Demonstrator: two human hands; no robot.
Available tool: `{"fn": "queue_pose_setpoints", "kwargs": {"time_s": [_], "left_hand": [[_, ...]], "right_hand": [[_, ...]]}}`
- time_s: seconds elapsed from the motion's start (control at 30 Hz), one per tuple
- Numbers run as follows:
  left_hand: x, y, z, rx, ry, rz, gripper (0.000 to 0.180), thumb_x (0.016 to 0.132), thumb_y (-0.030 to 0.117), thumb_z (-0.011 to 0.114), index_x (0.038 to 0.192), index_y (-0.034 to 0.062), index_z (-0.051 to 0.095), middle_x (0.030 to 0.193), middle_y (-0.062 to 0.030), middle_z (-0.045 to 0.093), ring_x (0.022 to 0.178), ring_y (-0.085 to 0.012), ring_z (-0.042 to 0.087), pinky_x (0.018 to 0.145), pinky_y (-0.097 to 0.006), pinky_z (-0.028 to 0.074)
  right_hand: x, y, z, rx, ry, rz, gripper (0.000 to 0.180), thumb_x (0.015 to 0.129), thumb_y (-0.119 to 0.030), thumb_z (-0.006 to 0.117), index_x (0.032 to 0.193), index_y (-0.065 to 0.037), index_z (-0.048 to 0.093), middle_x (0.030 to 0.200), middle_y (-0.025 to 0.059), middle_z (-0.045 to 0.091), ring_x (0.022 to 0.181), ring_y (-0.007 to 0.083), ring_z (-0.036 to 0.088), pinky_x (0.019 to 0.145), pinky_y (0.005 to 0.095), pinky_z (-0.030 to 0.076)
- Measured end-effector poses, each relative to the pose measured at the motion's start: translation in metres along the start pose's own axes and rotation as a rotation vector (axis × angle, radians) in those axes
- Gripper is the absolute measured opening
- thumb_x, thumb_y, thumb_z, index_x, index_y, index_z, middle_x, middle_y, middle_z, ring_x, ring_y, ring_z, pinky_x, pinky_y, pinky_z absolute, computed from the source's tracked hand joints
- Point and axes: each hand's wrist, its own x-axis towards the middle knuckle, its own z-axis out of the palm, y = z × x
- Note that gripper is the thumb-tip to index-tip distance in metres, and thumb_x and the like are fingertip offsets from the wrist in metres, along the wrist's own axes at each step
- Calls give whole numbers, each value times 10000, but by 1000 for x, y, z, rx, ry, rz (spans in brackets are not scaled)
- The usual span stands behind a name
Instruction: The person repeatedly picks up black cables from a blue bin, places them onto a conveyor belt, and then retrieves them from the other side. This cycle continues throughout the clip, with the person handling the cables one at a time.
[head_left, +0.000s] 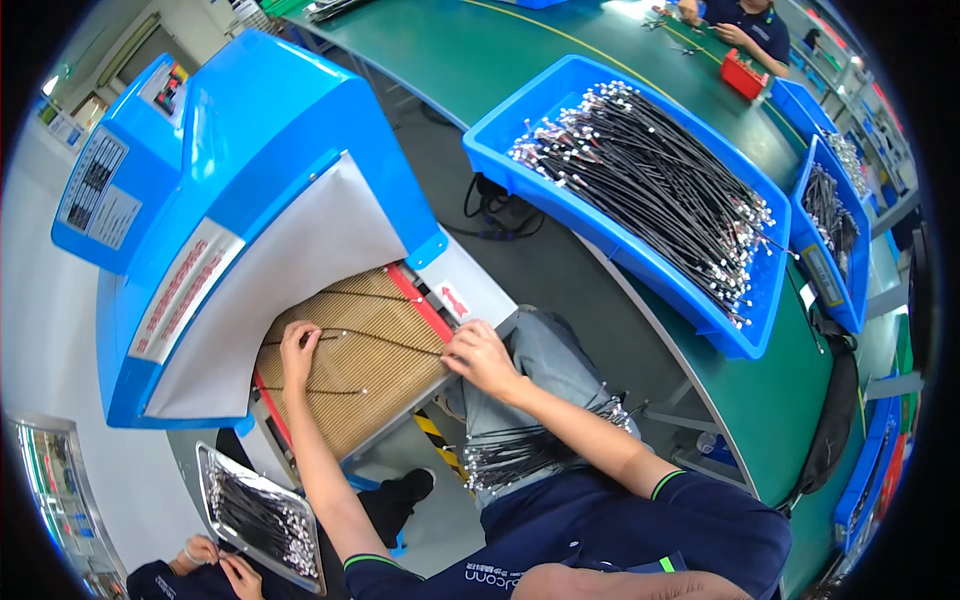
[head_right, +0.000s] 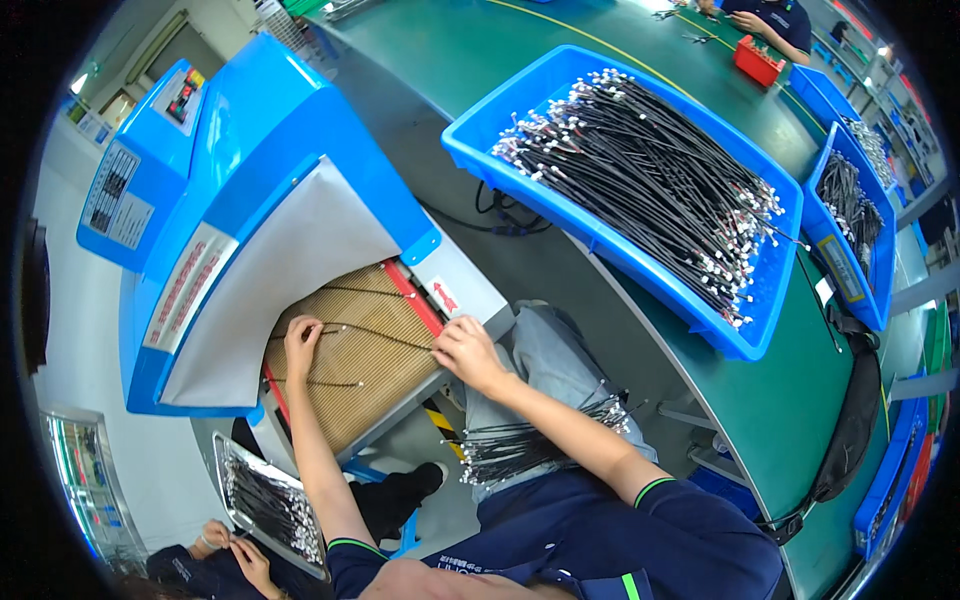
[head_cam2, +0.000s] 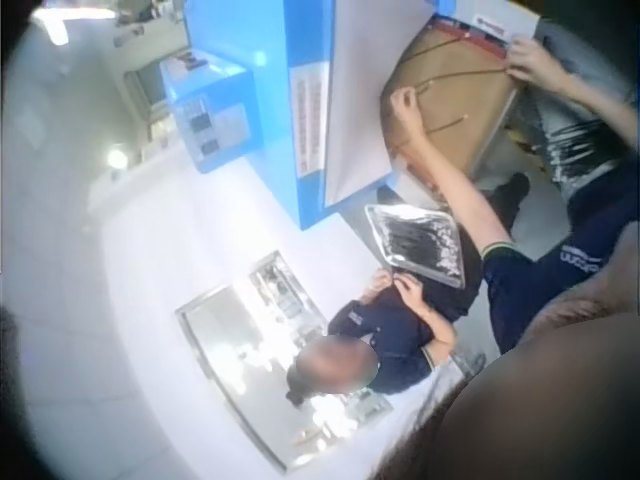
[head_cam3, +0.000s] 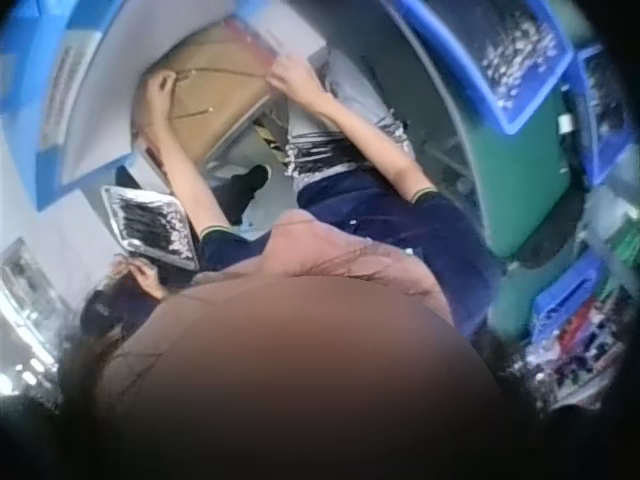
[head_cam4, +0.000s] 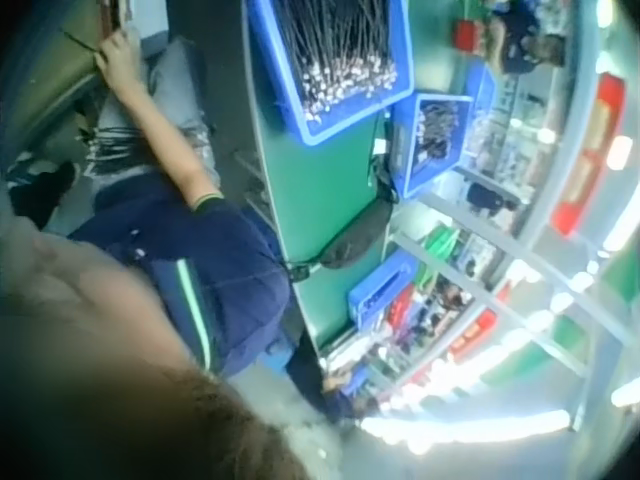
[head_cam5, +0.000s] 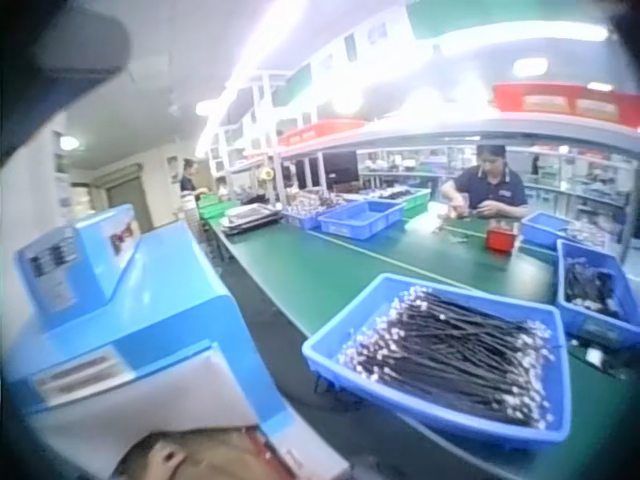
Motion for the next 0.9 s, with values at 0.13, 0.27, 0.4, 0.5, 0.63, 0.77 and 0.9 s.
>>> {"fn": "queue_pose_setpoints", "kwargs": {"time_s": [0.13, 0.27, 0.4, 0.5, 0.63, 0.77, 0.9], "left_hand": [[3, -3, 9, -33, -5, -90, 112, 779, 73, 687, 873, 18, 660, 1045, -125, 582, 908, -266, 590, 776, -330, 490], [6, -13, 4, -27, -67, -136, 163, 792, 78, 679, 947, 33, 654, 1089, -133, 564, 991, -275, 563, 833, -348, 483], [6, -6, -8, 59, 8, -87, 312, 833, 91, 636, 1135, 38, 578, 1171, -153, 543, 1125, -326, 508, 973, -386, 393], [0, 41, -15, 63, 145, 6, 277, 858, 75, 598, 1128, 18, 574, 1192, -150, 535, 1138, -318, 503, 984, -382, 386], [-48, 132, -9, -26, 173, 44, 185, 870, 55, 572, 1045, 4, 603, 1097, -136, 582, 1064, -300, 544, 949, -380, 407], [-113, 199, 36, -212, 41, 12, 123, 850, 15, 586, 960, 13, 640, 1002, -122, 617, 982, -267, 588, 884, -353, 447], [-159, 224, 80, -324, -95, -77, 149, 860, 36, 585, 997, -5, 627, 1042, -133, 619, 983, -267, 595, 874, -343, 451]], "right_hand": [[1, 3, 7, -42, 28, 2, 148, 718, -137, 711, 788, -79, 594, 901, 57, 539, 942, 261, 520, 853, 385, 416], [4, -2, 6, -33, 27, -2, 212, 682, -120, 712, 821, -45, 572, 947, 87, 519, 946, 282, 507, 866, 401, 422], [-5, -10, -12, 56, -1, -6, 222, 733, -138, 703, 897, -53, 581, 985, 91, 517, 951, 287, 509, 845, 386, 435], [-35, -7, -49, 109, -245, 74, 204, 824, -192, 655, 973, -68, 594, 942, 100, 553, 941, 285, 535, 827, 389, 453], [-101, 16, -89, 27, -684, 187, 225, 846, -268, 630, 950, -70, 614, 912, 105, 597, 937, 300, 563, 824, 402, 466], [-150, 39, -106, 5, -829, 194, 206, 807, -244, 643, 867, -48, 624, 875, 147, 629, 890, 340, 590, 786, 433, 474], [-156, 33, -112, 77, -742, 223, 152, 780, -189, 635, 824, -44, 630, 824, 168, 639, 848, 357, 604, 750, 451, 471]]}}
